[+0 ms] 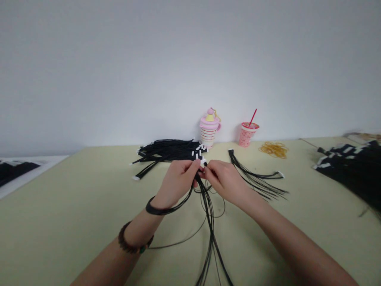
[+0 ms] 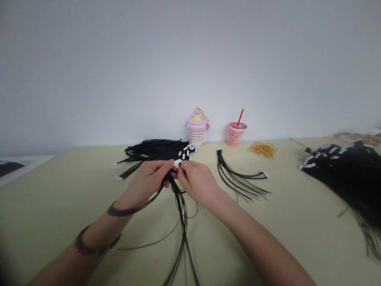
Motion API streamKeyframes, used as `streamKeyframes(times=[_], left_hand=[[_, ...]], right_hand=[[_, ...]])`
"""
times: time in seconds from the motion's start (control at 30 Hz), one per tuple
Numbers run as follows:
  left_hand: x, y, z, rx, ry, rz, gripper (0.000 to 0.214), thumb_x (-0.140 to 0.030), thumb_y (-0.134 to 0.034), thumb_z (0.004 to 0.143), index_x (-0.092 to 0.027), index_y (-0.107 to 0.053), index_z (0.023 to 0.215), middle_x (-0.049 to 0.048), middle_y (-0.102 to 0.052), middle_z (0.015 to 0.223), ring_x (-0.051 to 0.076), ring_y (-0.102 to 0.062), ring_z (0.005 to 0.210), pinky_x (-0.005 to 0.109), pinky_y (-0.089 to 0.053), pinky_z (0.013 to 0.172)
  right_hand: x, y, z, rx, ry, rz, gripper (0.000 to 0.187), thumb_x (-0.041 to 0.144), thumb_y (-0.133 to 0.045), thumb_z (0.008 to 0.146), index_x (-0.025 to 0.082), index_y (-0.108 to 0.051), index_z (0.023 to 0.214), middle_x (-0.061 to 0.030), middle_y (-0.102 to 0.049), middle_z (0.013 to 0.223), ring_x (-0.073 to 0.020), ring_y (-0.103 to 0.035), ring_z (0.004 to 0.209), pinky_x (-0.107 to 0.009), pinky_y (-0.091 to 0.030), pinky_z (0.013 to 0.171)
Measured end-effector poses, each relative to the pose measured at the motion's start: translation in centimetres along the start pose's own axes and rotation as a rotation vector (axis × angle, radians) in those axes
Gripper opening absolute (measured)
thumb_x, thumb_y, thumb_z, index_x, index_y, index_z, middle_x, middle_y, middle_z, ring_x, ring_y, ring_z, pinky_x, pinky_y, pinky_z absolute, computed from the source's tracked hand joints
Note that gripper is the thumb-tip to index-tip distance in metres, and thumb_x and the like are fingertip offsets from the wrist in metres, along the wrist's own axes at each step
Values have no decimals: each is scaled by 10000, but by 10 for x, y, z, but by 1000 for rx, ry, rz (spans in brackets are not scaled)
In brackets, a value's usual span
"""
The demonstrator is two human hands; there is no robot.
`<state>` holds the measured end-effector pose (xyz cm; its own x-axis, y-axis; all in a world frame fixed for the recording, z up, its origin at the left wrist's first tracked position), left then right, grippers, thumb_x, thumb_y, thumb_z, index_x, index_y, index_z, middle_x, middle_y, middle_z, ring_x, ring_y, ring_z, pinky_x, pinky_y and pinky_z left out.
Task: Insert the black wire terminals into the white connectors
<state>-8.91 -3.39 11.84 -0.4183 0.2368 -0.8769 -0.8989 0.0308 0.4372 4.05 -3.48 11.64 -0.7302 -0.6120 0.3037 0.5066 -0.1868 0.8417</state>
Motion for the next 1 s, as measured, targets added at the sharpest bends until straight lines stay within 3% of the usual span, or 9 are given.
streamKeyframes(times=[0.2,0.33,0.5,0.8,0.9,1.0], left_hand=[[11,-3,9,116,55,-38,377,-376,-436,848,-111,-621,654,-4,-552,469,70,-415,352,177,-267,359],[22,-8,11,125,40,-3,397,-394,-412,846,-120,-599,629,4,-564,497,79,-437,362,185,-259,354],[28,-12,12,132,-8,25,430,-420,-404,839,-125,-579,579,4,-522,448,94,-445,367,194,-251,358],[20,-10,8,107,-33,74,422,-382,-427,836,-122,-574,537,-9,-487,402,85,-401,370,197,-246,377],[20,-6,11,94,38,54,375,-339,-436,835,-113,-607,588,-15,-495,393,77,-359,340,198,-214,355],[26,1,18,119,115,-24,339,-346,-463,824,-99,-631,664,33,-620,524,68,-383,348,185,-237,348]], right_hand=[[8,-10,-3,111,29,-307,258,213,-314,933,108,-545,888,-92,-614,811,-213,-591,739,-288,-331,596],[8,-20,-4,140,7,-321,232,201,-343,925,102,-552,912,-96,-626,834,-221,-605,767,-288,-355,612],[2,-30,-6,79,-43,-306,206,173,-368,905,95,-559,901,-106,-625,823,-223,-601,755,-287,-358,608],[-5,-40,-7,-56,-74,-28,190,183,-367,888,113,-538,845,-103,-594,781,-195,-542,705,-291,-348,628],[-12,-41,-3,-93,-83,135,224,222,-349,903,136,-511,776,-89,-570,772,-182,-521,729,-295,-356,663],[-26,-45,3,-56,-120,364,227,268,-371,902,150,-490,748,-35,-548,663,-138,-515,633,-257,-371,607]])
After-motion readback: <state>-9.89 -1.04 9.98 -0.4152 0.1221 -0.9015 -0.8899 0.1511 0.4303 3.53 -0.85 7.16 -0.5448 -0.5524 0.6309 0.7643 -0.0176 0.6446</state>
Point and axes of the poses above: each hand's wrist, its own z-axis towards the middle knuckle, its own y-axis out of the back of the hand, x = y × z, the point moved 4 cm from there along z, towards the middle knuckle
